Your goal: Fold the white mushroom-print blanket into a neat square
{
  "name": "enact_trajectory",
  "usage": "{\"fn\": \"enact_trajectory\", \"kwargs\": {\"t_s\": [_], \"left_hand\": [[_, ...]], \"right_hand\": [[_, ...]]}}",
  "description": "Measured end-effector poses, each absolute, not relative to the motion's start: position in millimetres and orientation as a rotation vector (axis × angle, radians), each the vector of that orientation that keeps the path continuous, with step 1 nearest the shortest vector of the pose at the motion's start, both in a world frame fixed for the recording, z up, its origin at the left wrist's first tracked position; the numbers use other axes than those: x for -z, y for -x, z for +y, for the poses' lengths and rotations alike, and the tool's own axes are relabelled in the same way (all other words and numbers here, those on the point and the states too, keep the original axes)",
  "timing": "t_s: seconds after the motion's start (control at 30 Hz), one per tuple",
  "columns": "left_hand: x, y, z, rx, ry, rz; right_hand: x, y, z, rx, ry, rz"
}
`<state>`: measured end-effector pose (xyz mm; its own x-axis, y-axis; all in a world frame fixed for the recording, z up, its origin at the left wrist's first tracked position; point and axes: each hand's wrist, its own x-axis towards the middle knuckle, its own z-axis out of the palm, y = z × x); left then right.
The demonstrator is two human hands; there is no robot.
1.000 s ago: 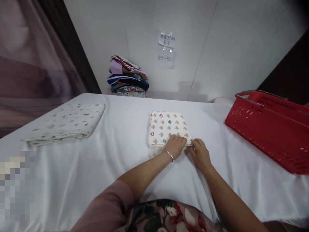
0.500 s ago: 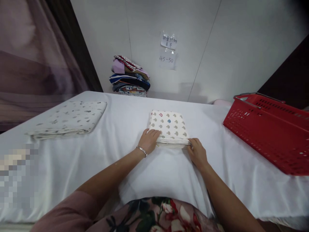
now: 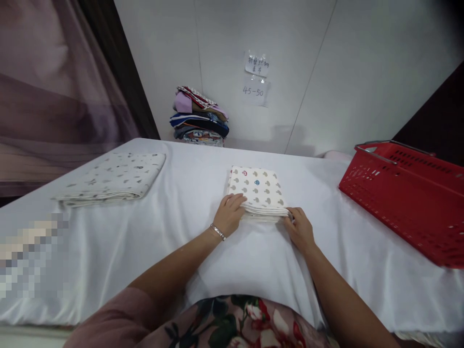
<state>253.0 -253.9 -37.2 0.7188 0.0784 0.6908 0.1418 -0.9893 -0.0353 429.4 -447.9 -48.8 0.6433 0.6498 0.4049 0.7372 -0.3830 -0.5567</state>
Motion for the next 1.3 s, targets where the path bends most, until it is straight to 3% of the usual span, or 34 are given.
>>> {"fn": "enact_trajectory", "kwargs": {"t_s": [0.57, 0.9, 1.3], "left_hand": [[45.3, -265.0, -265.4, 0.664, 2.926, -0.261], [26.3, -264.3, -267.7, 0.744, 2.973, -0.083], [50.7, -252.5, -272.4, 0.923, 2.859, -0.046]], "right_hand": [[45.3, -430.5, -447.2, 0.086, 2.095, -1.061], [46.0, -433.0, -451.5, 0.262, 2.158, -1.076], [55.2, -434.4, -444.0, 0.449, 1.984, -1.626]]}}
